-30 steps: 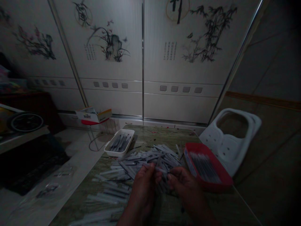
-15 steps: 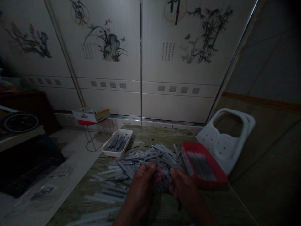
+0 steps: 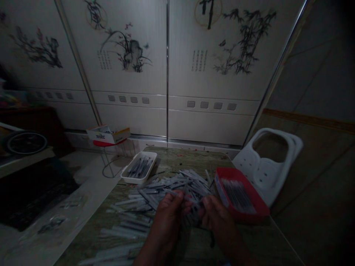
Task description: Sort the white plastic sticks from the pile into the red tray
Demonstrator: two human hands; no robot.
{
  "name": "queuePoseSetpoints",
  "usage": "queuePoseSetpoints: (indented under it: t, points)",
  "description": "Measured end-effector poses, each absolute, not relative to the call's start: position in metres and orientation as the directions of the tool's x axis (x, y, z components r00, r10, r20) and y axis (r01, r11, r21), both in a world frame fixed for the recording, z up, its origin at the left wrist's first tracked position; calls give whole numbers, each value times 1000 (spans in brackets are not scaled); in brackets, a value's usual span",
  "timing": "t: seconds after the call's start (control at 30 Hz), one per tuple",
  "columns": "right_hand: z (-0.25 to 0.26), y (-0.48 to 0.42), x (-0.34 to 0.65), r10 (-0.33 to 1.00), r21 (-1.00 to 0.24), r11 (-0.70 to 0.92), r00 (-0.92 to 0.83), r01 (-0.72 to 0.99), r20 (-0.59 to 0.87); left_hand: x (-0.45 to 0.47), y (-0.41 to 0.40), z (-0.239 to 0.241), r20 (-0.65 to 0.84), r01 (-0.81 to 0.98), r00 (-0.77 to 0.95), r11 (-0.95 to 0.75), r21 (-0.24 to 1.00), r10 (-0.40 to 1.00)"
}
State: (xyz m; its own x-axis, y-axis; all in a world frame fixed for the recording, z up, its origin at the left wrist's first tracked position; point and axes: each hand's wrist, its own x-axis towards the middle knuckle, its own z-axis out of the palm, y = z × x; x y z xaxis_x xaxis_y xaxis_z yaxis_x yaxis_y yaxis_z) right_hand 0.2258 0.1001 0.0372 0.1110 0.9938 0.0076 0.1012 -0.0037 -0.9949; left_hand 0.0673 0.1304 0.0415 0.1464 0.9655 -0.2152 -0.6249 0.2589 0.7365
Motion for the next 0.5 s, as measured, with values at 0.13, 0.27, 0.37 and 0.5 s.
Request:
queuePoseSetpoints:
  t: [0.13,0.27,0.37,0.5]
  points:
    - [39,101,226,995,-994,15,94,112,25,67,130,41,-229,-614,136,263,744,964]
    - [38,101,227,996,-993,-48,84,108,-39,68,129,45,-216,-602,154,265,754,964]
    - [39,102,228,996,-994,-37,87,103,-28,68,128,46,-237,-612,125,262,746,964]
    - [39,100,228,998,-993,16,63,118,23,66,129,46,-241,-617,127,267,740,962]
